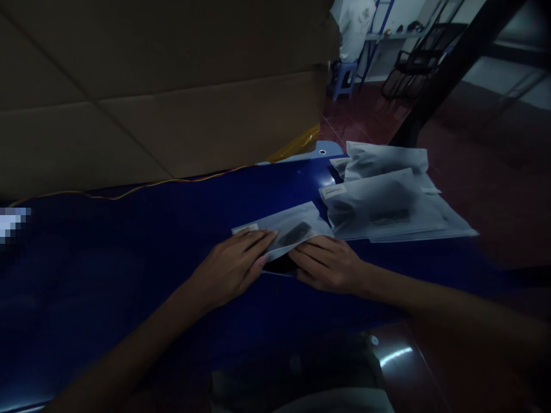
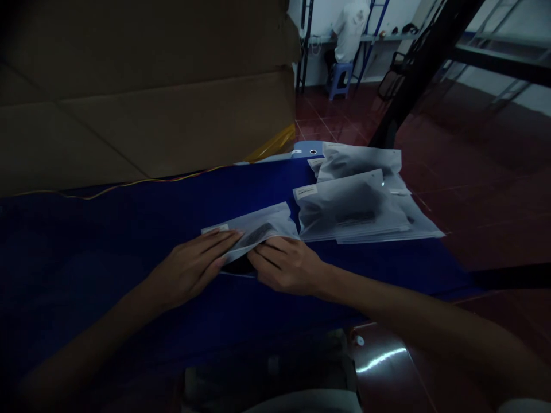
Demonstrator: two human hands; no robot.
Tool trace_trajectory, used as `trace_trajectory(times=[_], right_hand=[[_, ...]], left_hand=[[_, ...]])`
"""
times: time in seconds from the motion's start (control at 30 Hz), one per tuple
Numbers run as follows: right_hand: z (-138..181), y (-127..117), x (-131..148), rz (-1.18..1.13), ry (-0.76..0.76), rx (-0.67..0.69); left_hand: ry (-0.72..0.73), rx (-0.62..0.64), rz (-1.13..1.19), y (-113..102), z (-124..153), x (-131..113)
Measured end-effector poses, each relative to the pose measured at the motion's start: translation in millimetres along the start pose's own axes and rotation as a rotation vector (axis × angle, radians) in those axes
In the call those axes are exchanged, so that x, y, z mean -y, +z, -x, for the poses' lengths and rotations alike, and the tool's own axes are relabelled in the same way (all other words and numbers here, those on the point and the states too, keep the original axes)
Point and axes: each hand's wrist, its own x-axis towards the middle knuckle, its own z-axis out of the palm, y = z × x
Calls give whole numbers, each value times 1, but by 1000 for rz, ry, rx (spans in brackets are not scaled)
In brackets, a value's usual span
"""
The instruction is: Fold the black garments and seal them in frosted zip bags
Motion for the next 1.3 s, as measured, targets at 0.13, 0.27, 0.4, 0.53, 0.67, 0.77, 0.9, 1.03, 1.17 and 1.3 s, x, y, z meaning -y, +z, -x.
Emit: trace_trajectory(times=[0.13, 0.27, 0.4, 0.53, 0.67, 0.77, 0.9, 1.03, 1.17, 1.3], right_hand=[[4, 2, -1, -56, -14, -60], [3, -1, 0, -86, -12, -111], [2, -8, 1, -106, 13, -146], [4, -10, -5, -138, -162, -138], [3, -4, -7, -167, -236, -215], [0, -6, -2, -210, -228, -265], [-6, -16, 5, -217, -235, -74], [-5, -15, 3, -93, -218, 14], [-1, -7, -1, -28, -56, 71], [-1, -6, -4, -280, 101, 177]], left_hand=[[-48, 64, 54, -4, 1, 0], [-55, 77, 72, -7, 2, -2], [-76, 118, 111, -8, 4, 1], [-77, 167, 106, -8, 6, 6], [-62, 198, 90, -7, 6, 9], [-92, 210, 29, -4, 7, 16], [-161, 187, -68, 3, 7, 34], [-144, -36, -171, 10, 3, 46], [-226, -221, -216, 14, 4, 43], [-238, -138, -188, 18, 8, 41]])
